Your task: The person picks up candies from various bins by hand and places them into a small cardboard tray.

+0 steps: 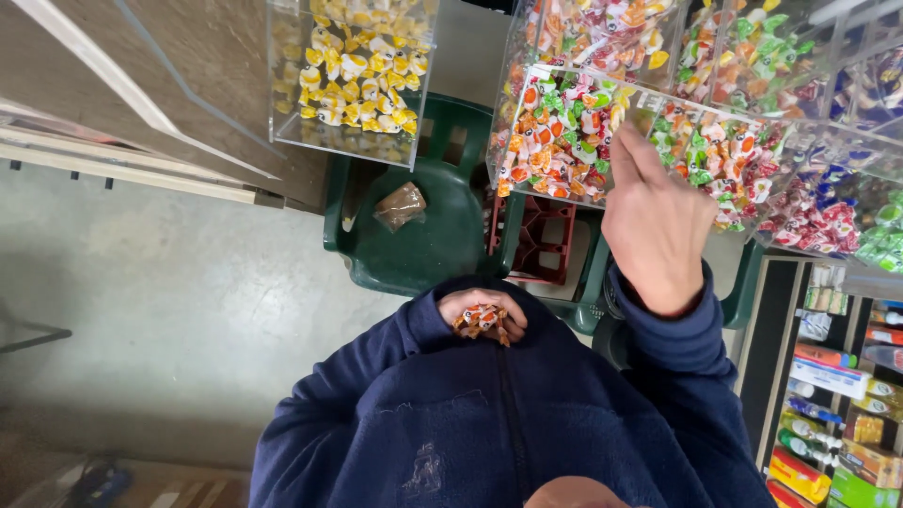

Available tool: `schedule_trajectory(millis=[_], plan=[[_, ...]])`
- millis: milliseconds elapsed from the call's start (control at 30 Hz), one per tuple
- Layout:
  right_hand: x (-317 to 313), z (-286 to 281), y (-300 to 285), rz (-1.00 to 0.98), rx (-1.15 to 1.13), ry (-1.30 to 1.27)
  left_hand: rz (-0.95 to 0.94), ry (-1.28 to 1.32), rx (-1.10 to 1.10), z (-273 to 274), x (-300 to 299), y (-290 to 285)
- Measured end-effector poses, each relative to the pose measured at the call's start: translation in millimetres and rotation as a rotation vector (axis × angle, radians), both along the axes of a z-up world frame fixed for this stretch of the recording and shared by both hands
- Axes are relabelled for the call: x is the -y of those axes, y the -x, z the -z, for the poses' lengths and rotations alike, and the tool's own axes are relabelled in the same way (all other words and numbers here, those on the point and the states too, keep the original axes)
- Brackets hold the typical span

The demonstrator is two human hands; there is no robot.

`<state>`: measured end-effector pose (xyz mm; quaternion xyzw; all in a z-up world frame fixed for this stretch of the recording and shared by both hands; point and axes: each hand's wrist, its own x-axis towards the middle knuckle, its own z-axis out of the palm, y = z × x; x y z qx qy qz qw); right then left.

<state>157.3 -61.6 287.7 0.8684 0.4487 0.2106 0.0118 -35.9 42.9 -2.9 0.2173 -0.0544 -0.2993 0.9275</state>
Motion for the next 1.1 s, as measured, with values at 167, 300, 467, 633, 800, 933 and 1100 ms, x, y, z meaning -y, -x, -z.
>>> schedule_trajectory(millis=[167, 300, 467, 633, 800, 933, 1100], plan=[[-15, -43, 58, -0.184, -0.108, -0.034, 0.014, 0.044, 0.009, 20, 9, -6], [-70, -34, 98, -0.541, -0.231, 0.028, -0.175, -0.083, -0.155, 51, 28, 6], [-152, 47, 90, -0.434, -0.133, -0.016, -0.073, 0.107, -0.034, 60, 24, 3], [-172, 29, 77, -0.429, 0.03, -0.12, -0.101, 0.156, 0.012, 41, 17, 17], [-104, 15, 93, -0.647, -0.328, -0.121, -0.225, 0.203, -0.075, 37, 27, 22], [-55, -2, 81, -0.631, -0.419, -0.033, -0.202, 0.135, -0.154, 24, 30, 2], [5, -1, 49, -0.542, -0.495, -0.1, 0.045, 0.011, -0.062, 30, 32, -9]])
